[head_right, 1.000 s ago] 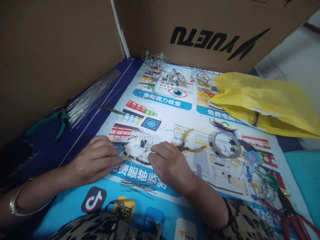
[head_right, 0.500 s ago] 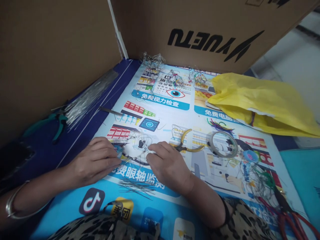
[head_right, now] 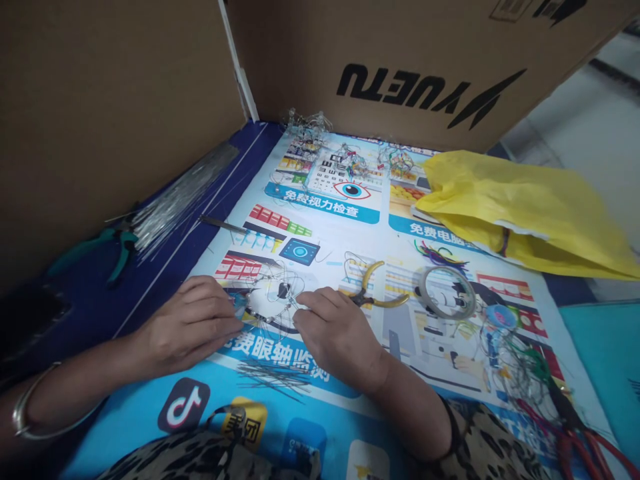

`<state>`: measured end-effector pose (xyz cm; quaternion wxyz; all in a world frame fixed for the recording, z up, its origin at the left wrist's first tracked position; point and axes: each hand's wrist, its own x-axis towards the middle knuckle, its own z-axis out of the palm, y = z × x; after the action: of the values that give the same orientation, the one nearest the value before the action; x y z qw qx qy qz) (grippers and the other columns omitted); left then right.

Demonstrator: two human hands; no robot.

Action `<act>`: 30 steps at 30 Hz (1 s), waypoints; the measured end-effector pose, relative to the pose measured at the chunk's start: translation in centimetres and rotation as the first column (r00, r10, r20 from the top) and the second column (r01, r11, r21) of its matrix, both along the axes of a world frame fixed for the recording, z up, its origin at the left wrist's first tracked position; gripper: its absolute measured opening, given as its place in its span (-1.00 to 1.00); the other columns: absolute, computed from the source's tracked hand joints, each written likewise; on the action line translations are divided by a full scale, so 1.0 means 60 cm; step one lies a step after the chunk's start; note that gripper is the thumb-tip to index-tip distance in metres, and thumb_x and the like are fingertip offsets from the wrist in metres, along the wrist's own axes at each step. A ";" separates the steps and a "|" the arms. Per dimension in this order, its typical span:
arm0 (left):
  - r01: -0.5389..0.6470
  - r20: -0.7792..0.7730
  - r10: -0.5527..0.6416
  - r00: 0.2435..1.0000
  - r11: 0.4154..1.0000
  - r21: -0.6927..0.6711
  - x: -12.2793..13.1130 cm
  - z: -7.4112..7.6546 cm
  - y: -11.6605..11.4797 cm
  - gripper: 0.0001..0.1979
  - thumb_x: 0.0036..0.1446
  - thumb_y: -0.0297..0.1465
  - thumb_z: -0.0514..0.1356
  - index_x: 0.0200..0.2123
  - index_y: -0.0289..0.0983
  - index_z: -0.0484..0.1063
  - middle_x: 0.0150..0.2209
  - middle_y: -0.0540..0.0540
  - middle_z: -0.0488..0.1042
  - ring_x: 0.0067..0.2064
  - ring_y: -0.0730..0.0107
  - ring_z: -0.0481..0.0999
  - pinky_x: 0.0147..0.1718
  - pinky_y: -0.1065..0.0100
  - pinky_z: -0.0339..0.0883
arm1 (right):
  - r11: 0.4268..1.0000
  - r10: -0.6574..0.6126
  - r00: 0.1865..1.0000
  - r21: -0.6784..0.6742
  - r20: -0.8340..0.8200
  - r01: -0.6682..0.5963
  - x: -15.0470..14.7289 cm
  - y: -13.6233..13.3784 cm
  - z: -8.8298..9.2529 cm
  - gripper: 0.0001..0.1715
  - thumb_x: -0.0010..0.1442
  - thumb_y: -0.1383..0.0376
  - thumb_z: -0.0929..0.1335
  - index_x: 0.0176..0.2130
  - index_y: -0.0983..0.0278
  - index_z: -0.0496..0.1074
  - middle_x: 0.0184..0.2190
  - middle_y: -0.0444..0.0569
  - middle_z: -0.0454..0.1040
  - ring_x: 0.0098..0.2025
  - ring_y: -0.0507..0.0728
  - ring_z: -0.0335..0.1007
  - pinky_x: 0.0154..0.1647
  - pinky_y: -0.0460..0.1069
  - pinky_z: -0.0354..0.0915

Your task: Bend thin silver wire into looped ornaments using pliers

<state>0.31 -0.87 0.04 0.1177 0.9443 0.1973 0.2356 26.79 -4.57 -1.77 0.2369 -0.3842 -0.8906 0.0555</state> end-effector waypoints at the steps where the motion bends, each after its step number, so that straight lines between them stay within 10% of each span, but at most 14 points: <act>1: -0.001 0.003 0.001 1.000 1.000 0.002 0.000 0.000 0.000 -0.89 0.14 -0.51 0.15 -0.26 -0.25 0.42 -0.36 -0.03 0.48 -0.23 0.34 0.38 -0.15 0.21 0.18 | 1.000 0.004 1.000 0.000 0.002 -0.004 0.000 0.000 0.000 -0.83 0.18 0.41 0.25 -0.31 0.30 0.43 -0.18 0.05 0.45 -0.17 0.14 0.30 -0.16 0.07 0.25; 30: -0.104 -0.214 0.121 0.969 0.990 0.092 0.060 0.002 -0.035 -0.76 0.19 -0.41 0.11 -0.06 -0.25 0.38 -0.03 -0.07 0.44 -0.08 0.25 0.34 -0.05 0.16 0.09 | 0.999 -0.034 0.999 -0.008 0.025 0.034 -0.011 -0.006 0.000 -0.83 0.17 0.42 0.24 -0.33 0.30 0.42 -0.30 0.02 0.39 -0.26 0.11 0.21 -0.22 0.05 0.21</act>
<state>3.89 -2.94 0.15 0.0436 0.9558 0.2528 0.1440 26.15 -4.93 -1.75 0.2254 -0.4009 -0.8865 0.0504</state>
